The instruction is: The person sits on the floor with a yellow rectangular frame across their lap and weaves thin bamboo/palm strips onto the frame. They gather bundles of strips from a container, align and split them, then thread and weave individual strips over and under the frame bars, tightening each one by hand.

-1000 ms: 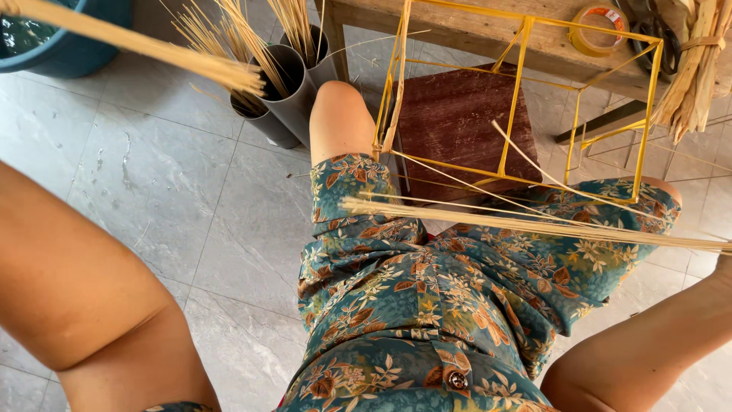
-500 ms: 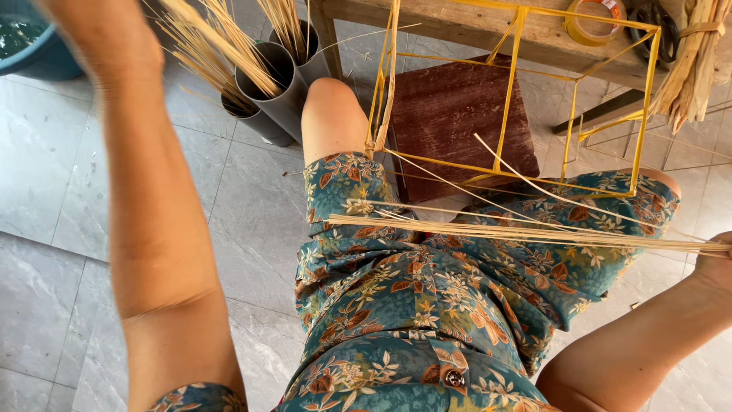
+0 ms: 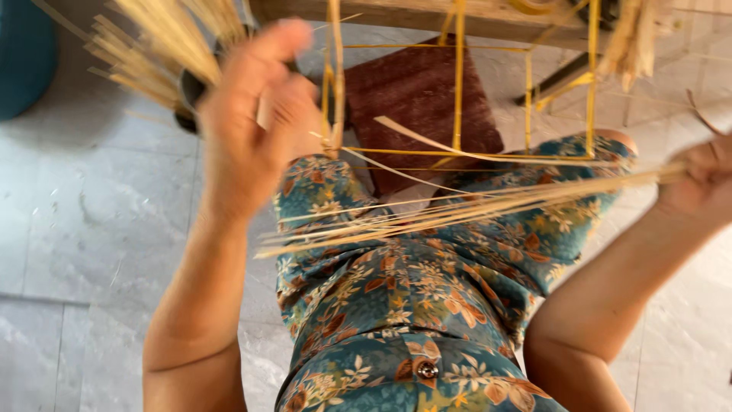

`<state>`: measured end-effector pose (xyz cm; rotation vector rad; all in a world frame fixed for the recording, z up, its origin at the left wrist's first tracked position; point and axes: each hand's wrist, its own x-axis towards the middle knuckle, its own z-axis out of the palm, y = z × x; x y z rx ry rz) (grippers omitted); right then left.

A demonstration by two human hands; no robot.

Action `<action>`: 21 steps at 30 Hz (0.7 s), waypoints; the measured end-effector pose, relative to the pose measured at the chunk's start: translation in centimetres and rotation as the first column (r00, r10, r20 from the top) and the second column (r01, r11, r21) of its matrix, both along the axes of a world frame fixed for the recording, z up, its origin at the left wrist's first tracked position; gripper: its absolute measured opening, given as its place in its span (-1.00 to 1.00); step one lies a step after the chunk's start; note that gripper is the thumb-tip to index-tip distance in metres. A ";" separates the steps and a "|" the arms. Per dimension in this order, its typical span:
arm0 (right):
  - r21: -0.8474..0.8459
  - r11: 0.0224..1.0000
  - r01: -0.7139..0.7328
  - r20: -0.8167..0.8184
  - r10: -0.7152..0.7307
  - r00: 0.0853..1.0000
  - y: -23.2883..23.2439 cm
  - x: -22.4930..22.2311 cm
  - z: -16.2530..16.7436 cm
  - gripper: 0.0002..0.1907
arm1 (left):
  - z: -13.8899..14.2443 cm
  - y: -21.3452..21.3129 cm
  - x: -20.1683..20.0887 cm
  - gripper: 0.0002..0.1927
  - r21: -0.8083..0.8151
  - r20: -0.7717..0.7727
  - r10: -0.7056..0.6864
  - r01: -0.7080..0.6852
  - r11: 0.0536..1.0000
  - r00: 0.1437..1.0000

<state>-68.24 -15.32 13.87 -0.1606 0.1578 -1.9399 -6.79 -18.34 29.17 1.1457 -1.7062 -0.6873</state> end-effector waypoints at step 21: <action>0.108 0.983 -0.151 -0.633 0.185 0.752 -4.1 15.8 8.8 -0.32 | 2.5 -8.7 -18.8 -0.65 -0.043 -0.541 -0.455 0.517 0.855 0.707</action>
